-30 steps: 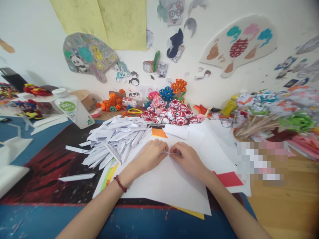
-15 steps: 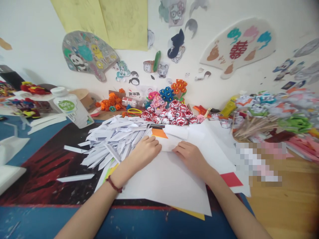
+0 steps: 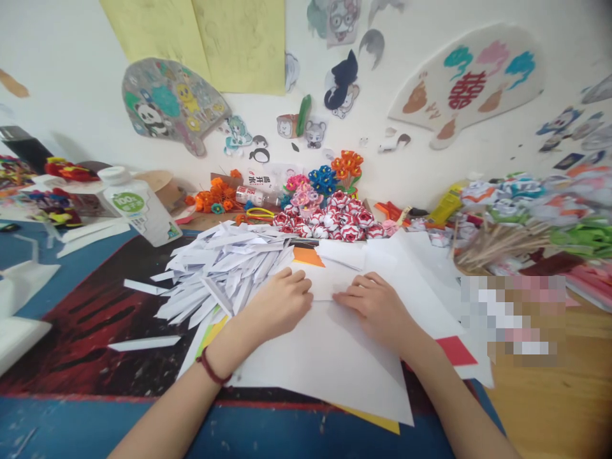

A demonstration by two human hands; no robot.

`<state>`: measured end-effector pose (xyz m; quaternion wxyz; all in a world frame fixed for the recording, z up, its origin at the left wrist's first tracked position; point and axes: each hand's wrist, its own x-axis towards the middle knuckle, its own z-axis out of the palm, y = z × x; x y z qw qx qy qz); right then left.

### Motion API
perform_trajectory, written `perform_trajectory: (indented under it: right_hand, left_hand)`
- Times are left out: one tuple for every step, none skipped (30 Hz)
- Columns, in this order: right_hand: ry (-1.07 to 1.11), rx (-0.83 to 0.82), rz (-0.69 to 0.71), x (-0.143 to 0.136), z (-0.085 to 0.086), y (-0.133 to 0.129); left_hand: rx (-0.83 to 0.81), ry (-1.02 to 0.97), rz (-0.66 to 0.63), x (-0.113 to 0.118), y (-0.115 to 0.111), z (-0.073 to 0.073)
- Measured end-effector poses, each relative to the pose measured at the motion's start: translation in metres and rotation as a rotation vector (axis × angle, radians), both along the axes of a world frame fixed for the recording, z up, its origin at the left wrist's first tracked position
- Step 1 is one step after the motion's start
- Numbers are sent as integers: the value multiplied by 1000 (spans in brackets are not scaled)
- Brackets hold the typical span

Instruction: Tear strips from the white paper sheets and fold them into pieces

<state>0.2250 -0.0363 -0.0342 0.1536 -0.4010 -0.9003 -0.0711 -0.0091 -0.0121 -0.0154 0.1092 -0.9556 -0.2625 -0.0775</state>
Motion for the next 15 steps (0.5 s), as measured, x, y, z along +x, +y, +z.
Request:
perform_trajectory:
  right_hand:
    - [9,-14,-16,0,0,0]
    - [20,-25,-32,-1,1,1]
    - [31,-33,-48,-2,0,1]
    - [38,-40,-61,-2,0,2]
    - [42,-46,-68,-3,-1,3]
    - [42,-52,-70,-4,-2,4]
    - [40,-56,-69,-4,-3,5]
    - [36,-60,-69,-4,-4,6]
    - [33,-61,-69,-4,-5,6]
    - [32,-59,-69,-4,-6,7]
    - [30,-55,-67,-4,-6,7]
    - [24,-46,-64,-4,-6,7]
    - [16,-32,-60,-4,-6,7]
    - [5,-17,-55,-4,-6,6]
    - [-6,-1,-51,-4,-5,6]
  left_hand:
    - [-18,-9,14,-1,0,-1]
    - [-30,-12,21,-1,1,-3]
    - [-33,-12,26,-2,2,-4]
    - [-26,-11,30,-2,3,-6]
    - [-15,-7,33,-2,3,-7]
    - [-4,-2,36,-2,4,-8]
    - [7,1,38,-2,4,-8]
    - [14,3,40,-2,5,-8]
    - [15,3,43,-3,5,-7]
    - [9,-1,48,-3,5,-6]
    - [-1,-8,56,-3,6,-5]
    - [-14,-18,67,-3,6,-4]
    - [-31,-29,80,-4,7,-3]
    - [-51,-40,92,-4,7,-2]
    - [-73,-50,101,-4,8,-2]
